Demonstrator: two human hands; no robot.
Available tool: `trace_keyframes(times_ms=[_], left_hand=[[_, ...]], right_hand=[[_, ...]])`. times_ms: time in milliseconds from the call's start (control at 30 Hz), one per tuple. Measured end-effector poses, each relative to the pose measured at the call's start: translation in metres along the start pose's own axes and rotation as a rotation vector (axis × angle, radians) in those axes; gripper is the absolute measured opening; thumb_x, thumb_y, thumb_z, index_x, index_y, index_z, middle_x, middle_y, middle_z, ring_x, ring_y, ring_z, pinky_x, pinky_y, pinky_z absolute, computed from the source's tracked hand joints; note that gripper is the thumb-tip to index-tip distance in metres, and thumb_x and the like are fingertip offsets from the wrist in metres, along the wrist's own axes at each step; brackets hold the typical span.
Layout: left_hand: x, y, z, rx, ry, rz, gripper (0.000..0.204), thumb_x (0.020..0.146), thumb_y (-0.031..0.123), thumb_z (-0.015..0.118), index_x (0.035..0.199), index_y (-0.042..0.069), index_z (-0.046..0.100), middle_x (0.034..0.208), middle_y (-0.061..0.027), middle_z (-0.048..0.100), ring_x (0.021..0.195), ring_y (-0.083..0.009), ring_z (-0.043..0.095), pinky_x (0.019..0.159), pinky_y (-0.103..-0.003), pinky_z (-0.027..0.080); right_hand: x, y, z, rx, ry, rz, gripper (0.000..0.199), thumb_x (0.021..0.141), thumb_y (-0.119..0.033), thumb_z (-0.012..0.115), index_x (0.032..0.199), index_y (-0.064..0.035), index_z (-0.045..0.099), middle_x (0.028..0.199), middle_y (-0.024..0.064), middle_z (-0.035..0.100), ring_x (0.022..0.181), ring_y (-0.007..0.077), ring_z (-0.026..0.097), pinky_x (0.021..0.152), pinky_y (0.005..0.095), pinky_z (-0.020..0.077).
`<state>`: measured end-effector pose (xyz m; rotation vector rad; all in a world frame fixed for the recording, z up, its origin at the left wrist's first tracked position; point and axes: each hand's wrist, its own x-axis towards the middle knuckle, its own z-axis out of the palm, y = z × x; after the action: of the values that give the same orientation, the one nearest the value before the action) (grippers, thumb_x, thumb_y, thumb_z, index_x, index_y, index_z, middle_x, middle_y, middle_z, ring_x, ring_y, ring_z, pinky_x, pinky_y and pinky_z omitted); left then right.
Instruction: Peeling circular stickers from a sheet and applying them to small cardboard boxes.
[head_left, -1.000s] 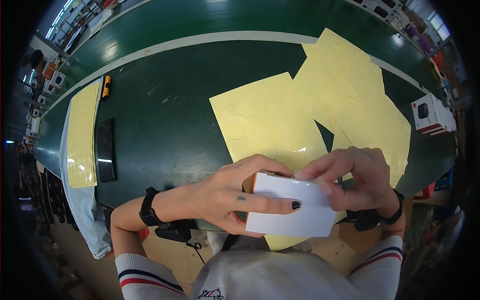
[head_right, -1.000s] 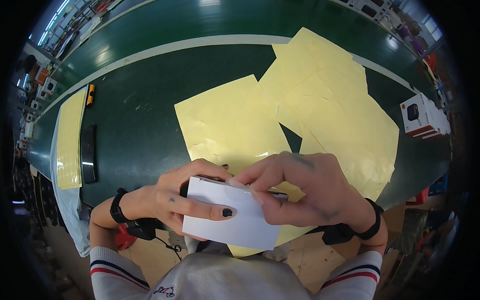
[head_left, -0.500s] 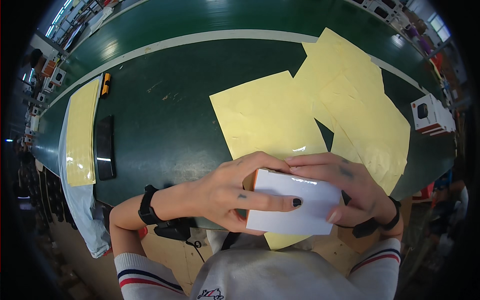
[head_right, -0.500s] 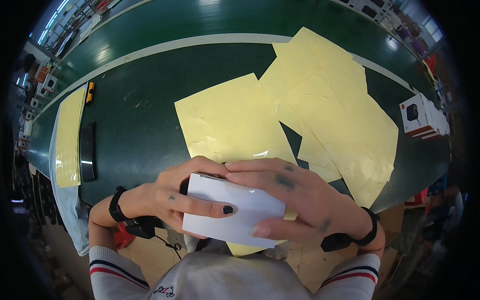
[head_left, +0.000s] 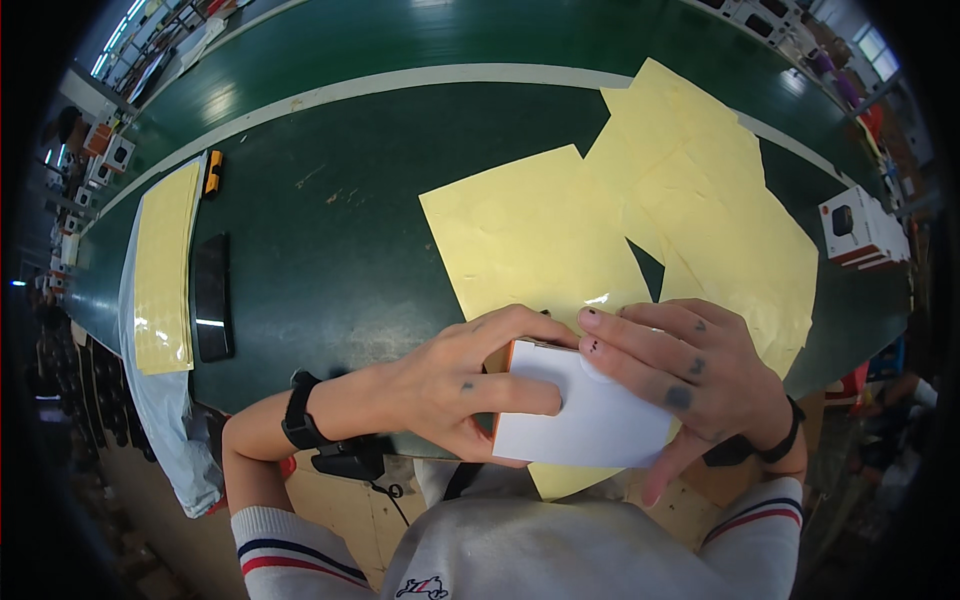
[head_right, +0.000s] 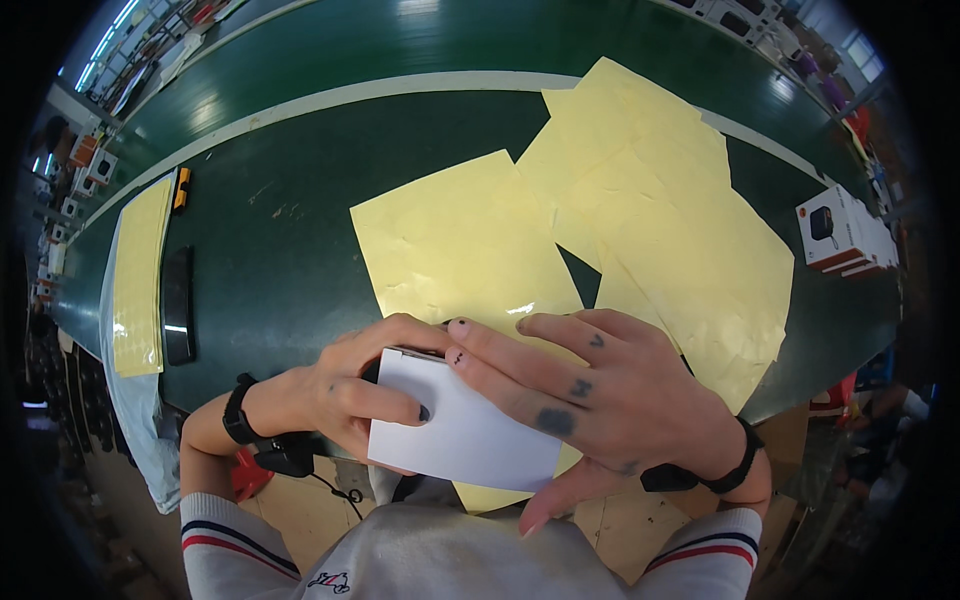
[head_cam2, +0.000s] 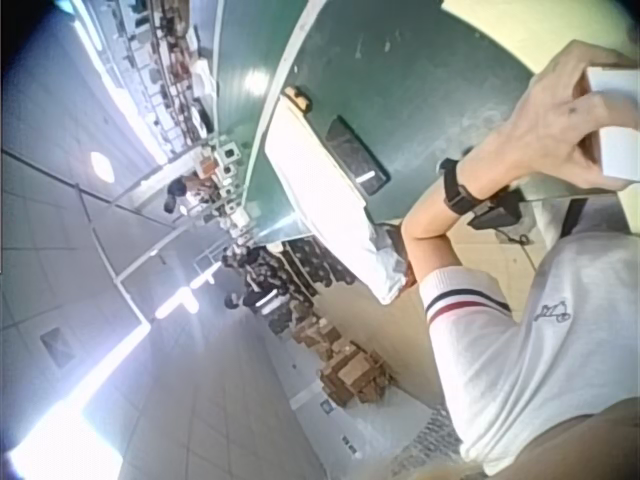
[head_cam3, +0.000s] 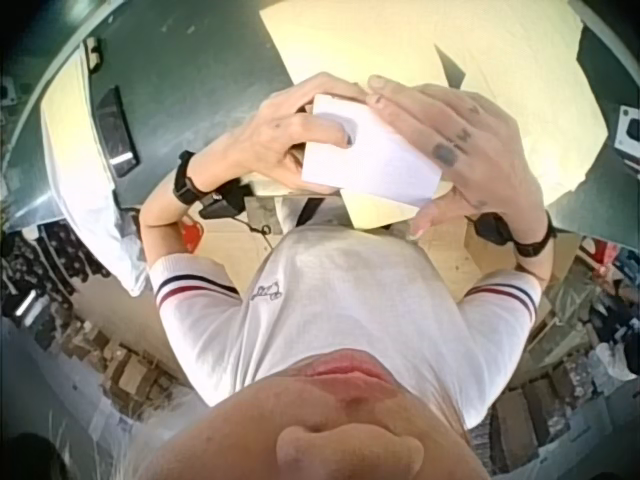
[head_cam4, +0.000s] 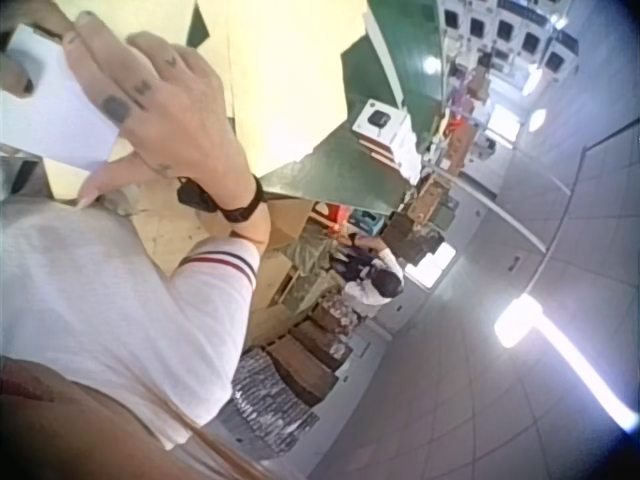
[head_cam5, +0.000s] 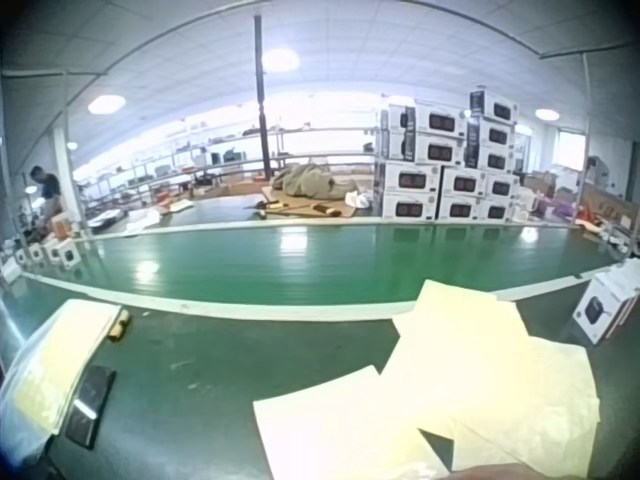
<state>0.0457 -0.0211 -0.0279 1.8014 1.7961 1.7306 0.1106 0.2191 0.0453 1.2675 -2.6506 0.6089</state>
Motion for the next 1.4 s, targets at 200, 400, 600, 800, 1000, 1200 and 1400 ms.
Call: trace_keyframes(times_ms=[200,400,600,800,1000,1200,1400], left_hand=[[0.004,0.001,-0.005,0.049,-0.049,0.007,0.05,0.061,0.024,0.08,0.103,0.014,0.055,0.117,-0.0209,0.05,0.093,-0.0334,0.058,0.067,-0.035,0.052],[0.012,-0.002,-0.009,-0.023,-0.101,-0.006,0.053,0.06,0.023,0.081,0.103,0.014,0.052,0.117,-0.0217,0.05,0.098,-0.0339,0.057,0.072,-0.036,0.052],[-0.003,-0.014,-0.001,-0.126,-0.038,-0.02,0.084,0.056,0.023,0.088,0.117,0.014,0.031,0.121,-0.0277,0.046,0.113,-0.0385,0.051,0.096,-0.047,0.04],[0.005,-0.015,-0.021,0.585,-0.089,-0.466,0.092,0.059,0.03,0.084,0.13,0.004,0.031,0.139,-0.0302,0.025,0.13,-0.0451,0.025,0.106,-0.053,0.024],[-0.005,-0.032,-0.026,0.917,-0.155,-0.704,0.084,0.068,0.034,0.074,0.133,0.002,0.032,0.144,-0.0267,0.021,0.136,-0.0419,0.016,0.109,-0.054,0.013],[0.002,-0.037,-0.031,0.857,-0.143,-0.666,0.087,0.066,0.034,0.076,0.133,0.002,0.032,0.142,-0.027,0.025,0.133,-0.0411,0.022,0.108,-0.049,0.019],[-0.011,-0.037,-0.039,0.978,-0.078,-0.66,0.09,0.063,0.034,0.078,0.134,0.001,0.032,0.139,-0.0259,0.028,0.13,-0.04,0.027,0.107,-0.046,0.025]], right_hand=[[-0.006,-0.008,0.003,-0.005,0.018,-0.053,0.08,0.065,-0.078,0.05,0.116,-0.0163,0.059,0.122,0.009,0.052,0.098,0.026,0.055,0.072,0.0336,0.0491],[-0.03,-0.002,0.001,0.303,0.266,0.12,0.074,0.064,-0.069,0.061,0.119,-0.02,0.06,0.125,0.0173,0.047,0.104,0.03,0.053,0.082,0.0388,0.0457],[-0.026,-0.028,0.038,0.003,0.184,0.237,0.088,0.067,-0.039,0.074,0.14,-0.012,0.032,0.108,0.0148,0.045,0.086,0.025,0.054,0.07,0.0298,0.0479],[-0.056,-0.014,0.002,-0.092,0.544,0.487,0.07,0.064,-0.018,0.081,0.125,-0.0007,0.052,0.109,0.0148,0.053,0.092,0.0298,0.055,0.076,0.0353,0.0483],[-0.149,0.087,-0.072,-0.539,0.818,0.924,0.063,0.063,-0.025,0.079,0.119,-0.0063,0.056,0.103,0.0167,0.053,0.093,0.0314,0.056,0.085,0.0366,0.0454],[-0.253,0.178,-0.103,-0.743,0.684,1.041,0.058,0.069,-0.029,0.073,0.121,-0.01,0.056,0.115,0.024,0.047,0.108,0.0388,0.046,0.093,0.0443,0.0386],[-0.247,0.177,-0.079,-1.156,0.361,1.179,0.059,0.076,-0.037,0.066,0.127,-0.0119,0.05,0.131,0.0235,0.037,0.125,0.0398,0.032,0.099,0.0605,0.0261]])
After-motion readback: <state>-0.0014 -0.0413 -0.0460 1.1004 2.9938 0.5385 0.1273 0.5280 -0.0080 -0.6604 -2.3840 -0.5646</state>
